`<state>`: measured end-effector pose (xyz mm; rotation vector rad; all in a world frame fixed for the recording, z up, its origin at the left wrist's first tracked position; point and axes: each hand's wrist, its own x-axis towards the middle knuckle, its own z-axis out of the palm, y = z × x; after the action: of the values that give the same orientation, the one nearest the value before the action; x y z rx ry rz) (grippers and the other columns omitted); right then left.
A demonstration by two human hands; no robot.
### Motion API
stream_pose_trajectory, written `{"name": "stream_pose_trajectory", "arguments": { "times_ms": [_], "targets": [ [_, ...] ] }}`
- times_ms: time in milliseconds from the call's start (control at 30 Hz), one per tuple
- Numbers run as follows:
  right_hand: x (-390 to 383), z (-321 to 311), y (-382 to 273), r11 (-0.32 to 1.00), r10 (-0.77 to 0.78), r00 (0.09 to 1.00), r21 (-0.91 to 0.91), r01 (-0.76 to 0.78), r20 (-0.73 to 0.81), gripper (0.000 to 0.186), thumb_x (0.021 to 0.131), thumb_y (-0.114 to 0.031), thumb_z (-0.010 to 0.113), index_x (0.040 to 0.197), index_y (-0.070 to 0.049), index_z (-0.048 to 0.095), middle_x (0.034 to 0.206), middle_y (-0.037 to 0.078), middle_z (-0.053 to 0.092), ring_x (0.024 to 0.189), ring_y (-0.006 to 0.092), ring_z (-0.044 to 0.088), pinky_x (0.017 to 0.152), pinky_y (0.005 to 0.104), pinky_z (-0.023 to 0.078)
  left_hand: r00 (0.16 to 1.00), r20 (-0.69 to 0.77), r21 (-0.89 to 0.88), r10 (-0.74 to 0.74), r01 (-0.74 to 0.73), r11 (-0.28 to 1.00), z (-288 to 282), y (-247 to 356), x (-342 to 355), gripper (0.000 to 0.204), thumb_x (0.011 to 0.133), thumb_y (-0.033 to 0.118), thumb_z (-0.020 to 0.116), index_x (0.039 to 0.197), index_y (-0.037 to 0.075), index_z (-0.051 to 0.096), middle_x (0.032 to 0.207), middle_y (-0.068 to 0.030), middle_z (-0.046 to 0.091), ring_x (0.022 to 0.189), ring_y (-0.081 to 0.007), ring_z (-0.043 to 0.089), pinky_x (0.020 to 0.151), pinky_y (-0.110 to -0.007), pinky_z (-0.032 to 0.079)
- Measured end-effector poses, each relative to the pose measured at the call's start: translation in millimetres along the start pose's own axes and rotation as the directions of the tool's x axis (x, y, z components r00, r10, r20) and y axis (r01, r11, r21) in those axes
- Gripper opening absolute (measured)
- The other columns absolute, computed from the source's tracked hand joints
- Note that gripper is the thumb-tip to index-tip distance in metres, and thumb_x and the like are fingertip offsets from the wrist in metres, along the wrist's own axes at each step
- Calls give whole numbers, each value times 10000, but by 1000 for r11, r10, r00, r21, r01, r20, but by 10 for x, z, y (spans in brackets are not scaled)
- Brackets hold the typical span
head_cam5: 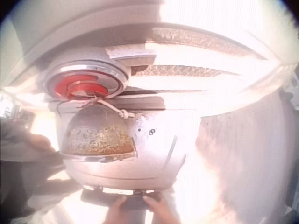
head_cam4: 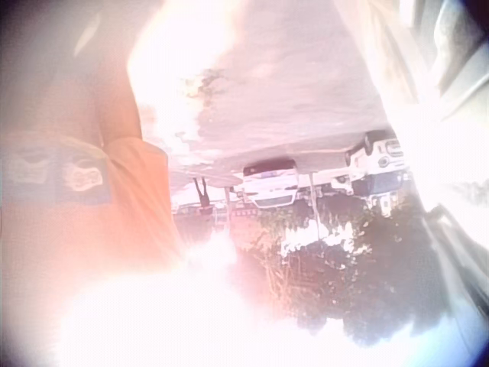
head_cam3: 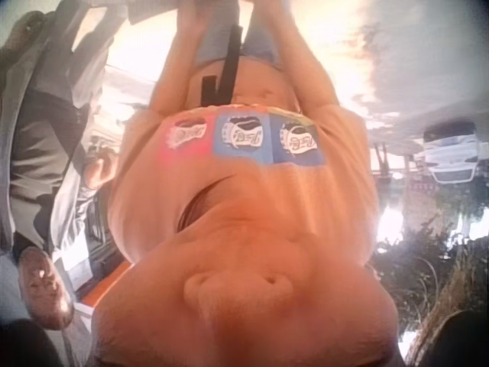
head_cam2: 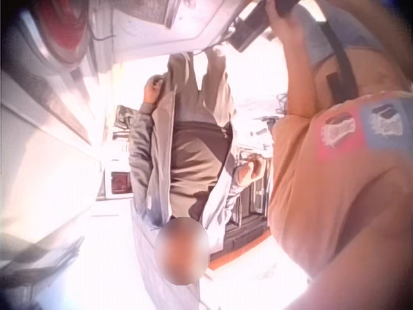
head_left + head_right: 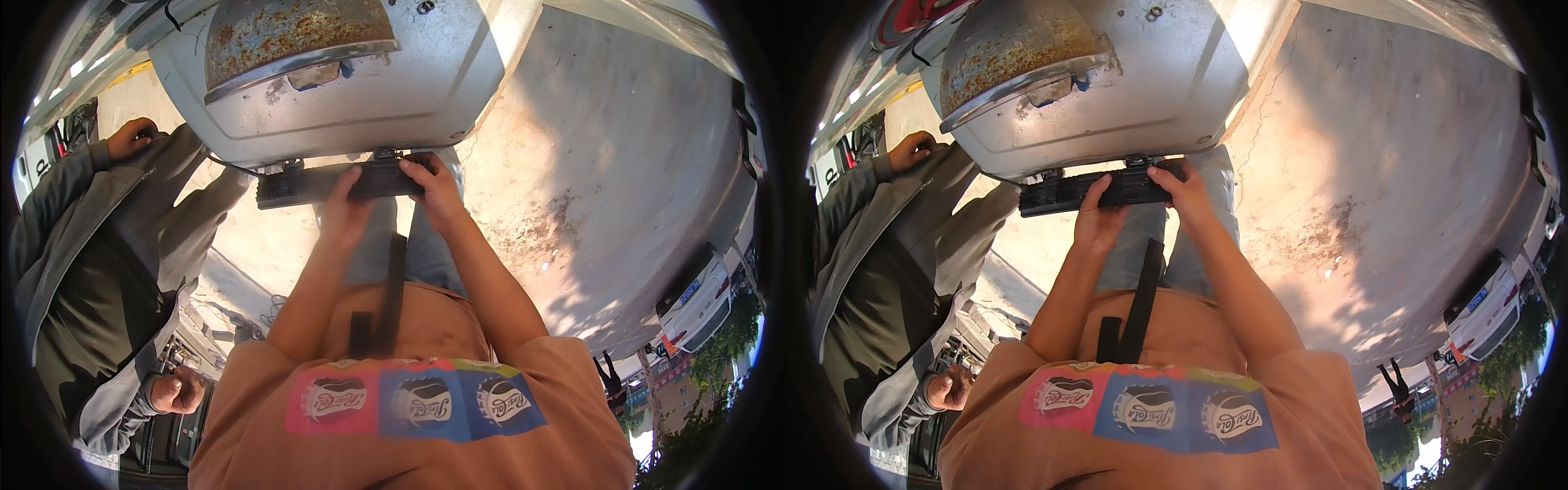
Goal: The person works on the rear of a silver motorcycle, using a hammer and a metal rod to tap and adjust a black plastic component near the license plate area. The person also uses a wrench to tighten fasteners on the same component.
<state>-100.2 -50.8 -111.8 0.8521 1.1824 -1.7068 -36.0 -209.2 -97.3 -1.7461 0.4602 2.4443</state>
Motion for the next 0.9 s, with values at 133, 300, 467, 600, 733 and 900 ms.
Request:
{"name": "stream_pose_trajectory", "arguments": {
  "times_ms": [133, 300, 467, 600, 733, 900],
  "targets": [
    [67, -114, 147, 994, -79, 996, 73, 76, 39, 412, 802, -234, 727, 1118, -23, 568, 961, 43, 612, 819, 100, 565, 639, 247, 436, 998, 58, -21, -39, 40, 999, -63, 1, 42, 225, 878, 84, 626, 1085, 12, 575, 1081, -108, 627, 1050, -232, 593, 978, -376, 468],
    [46, -38, 156, 977, -195, 981, 86, 195, -9, 442, 797, -245, 740, 1107, 18, 567, 926, 59, 614, 747, 92, 558, 602, 242, 433, 996, 79, -14, -35, 36, 999, -83, -2, 37, 234, 876, 87, 612, 1099, 24, 585, 1125, -94, 629, 1109, -239, 574, 1041, -406, 426],
    [-39, -94, 91, 998, -46, 997, -36, 48, 56, 475, 799, -301, 740, 1126, 2, 575, 933, 29, 621, 800, 88, 550, 664, 234, 423, 992, 128, 42, 10, -16, 999, -88, 27, 40, 245, 875, 86, 611, 1112, 32, 587, 1142, -96, 626, 1128, -231, 562, 1050, -390, 415],
    [27, -163, -82, 1000, -22, 995, 7, 22, 95, 475, 790, -349, 740, 1105, -12, 628, 907, 4, 630, 774, 78, 533, 670, 230, 407, 980, 198, 24, 5, -10, 1000, -216, -12, 96, 264, 878, 92, 609, 1135, 41, 582, 1161, -86, 619, 1155, -226, 544, 1074, -395, 386],
    [54, -143, -170, 992, 68, 998, -109, -69, -8, 431, 810, -305, 721, 1075, 31, 665, 976, 107, 685, 892, 157, 620, 825, 285, 454, 971, 233, 44, -53, 43, 998, -190, -28, 8, 279, 878, 88, 612, 1151, 43, 576, 1191, -83, 607, 1177, -221, 532, 1090, -387, 369],
    [182, -129, -21, 990, 28, 998, -137, -34, -51, 427, 774, -269, 771, 1024, 65, 677, 949, 114, 694, 870, 148, 628, 766, 271, 474, 974, 187, -39, -124, 134, 990, -193, -42, -48, 289, 871, 76, 621, 1154, 37, 571, 1200, -85, 605, 1175, -221, 537, 1097, -384, 369]
  ]
}}
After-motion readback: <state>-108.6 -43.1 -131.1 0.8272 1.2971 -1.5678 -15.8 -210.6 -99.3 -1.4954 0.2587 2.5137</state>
